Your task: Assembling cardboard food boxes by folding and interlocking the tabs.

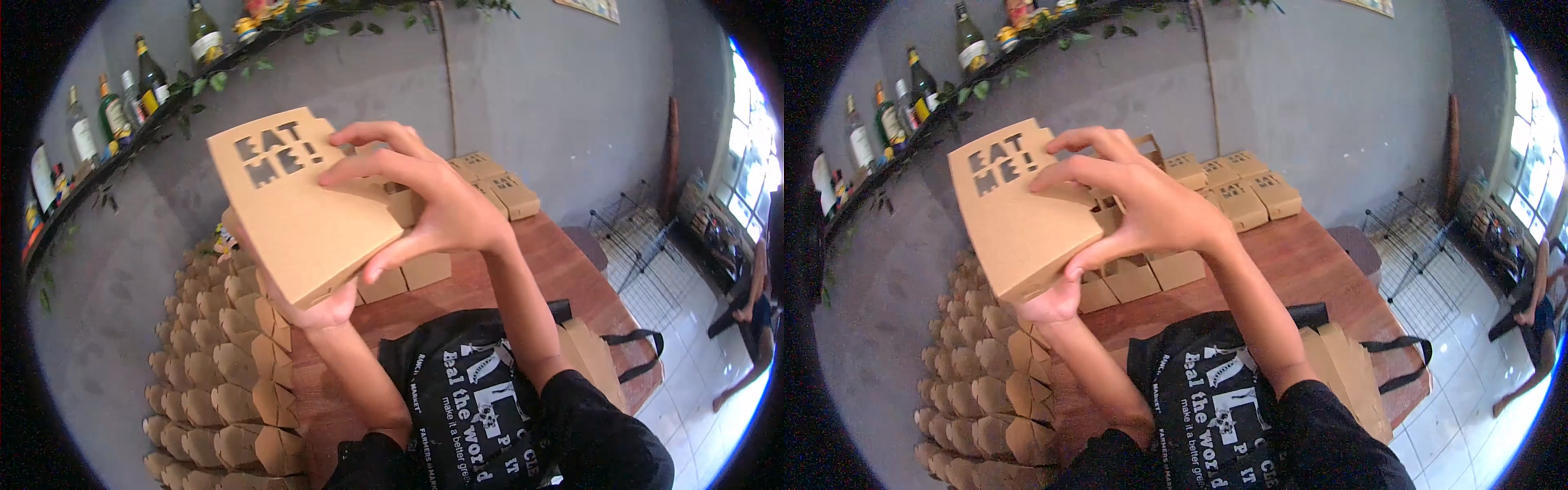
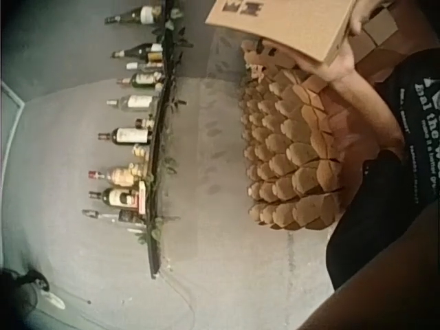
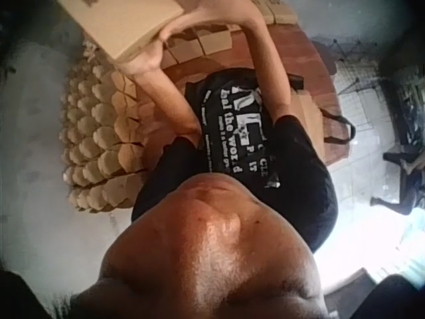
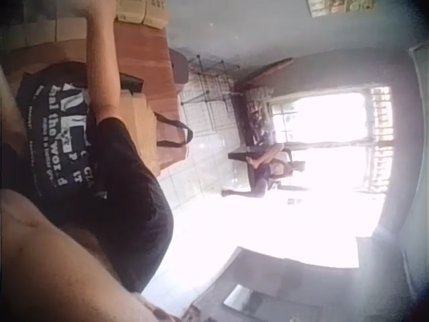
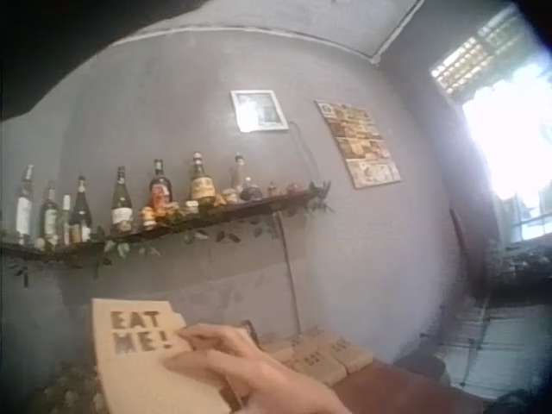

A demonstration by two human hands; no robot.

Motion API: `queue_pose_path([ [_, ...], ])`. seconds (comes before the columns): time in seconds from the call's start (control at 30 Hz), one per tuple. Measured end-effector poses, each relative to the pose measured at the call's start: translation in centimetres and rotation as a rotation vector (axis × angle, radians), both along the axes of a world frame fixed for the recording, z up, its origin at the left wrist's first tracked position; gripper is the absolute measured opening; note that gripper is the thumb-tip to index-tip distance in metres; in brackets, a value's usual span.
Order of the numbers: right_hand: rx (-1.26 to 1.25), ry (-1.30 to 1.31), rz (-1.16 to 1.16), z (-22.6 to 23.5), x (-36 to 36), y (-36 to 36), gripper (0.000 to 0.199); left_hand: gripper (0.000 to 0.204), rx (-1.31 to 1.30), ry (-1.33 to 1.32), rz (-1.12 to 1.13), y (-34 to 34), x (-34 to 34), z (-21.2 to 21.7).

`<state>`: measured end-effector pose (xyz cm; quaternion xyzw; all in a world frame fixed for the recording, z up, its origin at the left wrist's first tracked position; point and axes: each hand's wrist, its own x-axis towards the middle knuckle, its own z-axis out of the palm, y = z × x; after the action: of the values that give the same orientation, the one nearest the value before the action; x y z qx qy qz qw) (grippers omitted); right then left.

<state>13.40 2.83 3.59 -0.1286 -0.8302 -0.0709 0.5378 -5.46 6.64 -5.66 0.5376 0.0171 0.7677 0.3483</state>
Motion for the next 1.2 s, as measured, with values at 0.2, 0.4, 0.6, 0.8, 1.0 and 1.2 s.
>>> queue_pose_path([
  [0.2, 0.054, 0.060, 0.117, -0.4, 0.4, 1.6, 0.065, 0.062, -0.021, -0.205, -0.770, -1.9, 1.1, 2.5],
  [0.4, -0.249, -0.088, 0.101, -0.8, 0.5, 0.8, 0.087, 0.072, -0.303, -0.150, -0.098, -4.7, 4.0, 5.8],
  [0.6, -0.146, 0.008, 0.150, -0.9, 0.5, 1.6, 0.097, 0.067, -0.300, 0.111, -0.236, -4.3, 3.9, 5.0],
  [0.8, -0.099, 0.304, -0.034, -0.4, 2.2, 1.9, 0.089, 0.070, -0.099, 0.318, -0.201, -3.7, 3.9, 5.8],
  [1.0, -0.099, 0.970, -0.065, -0.2, 4.6, 2.7, 0.081, 0.062, -0.107, 0.284, -0.137, -3.7, 2.6, 5.6],
  [1.2, -0.225, 1.372, 0.133, -0.7, 7.1, 3.4, 0.087, 0.060, -0.102, 0.307, -0.173, -3.7, 2.5, 5.5],
])
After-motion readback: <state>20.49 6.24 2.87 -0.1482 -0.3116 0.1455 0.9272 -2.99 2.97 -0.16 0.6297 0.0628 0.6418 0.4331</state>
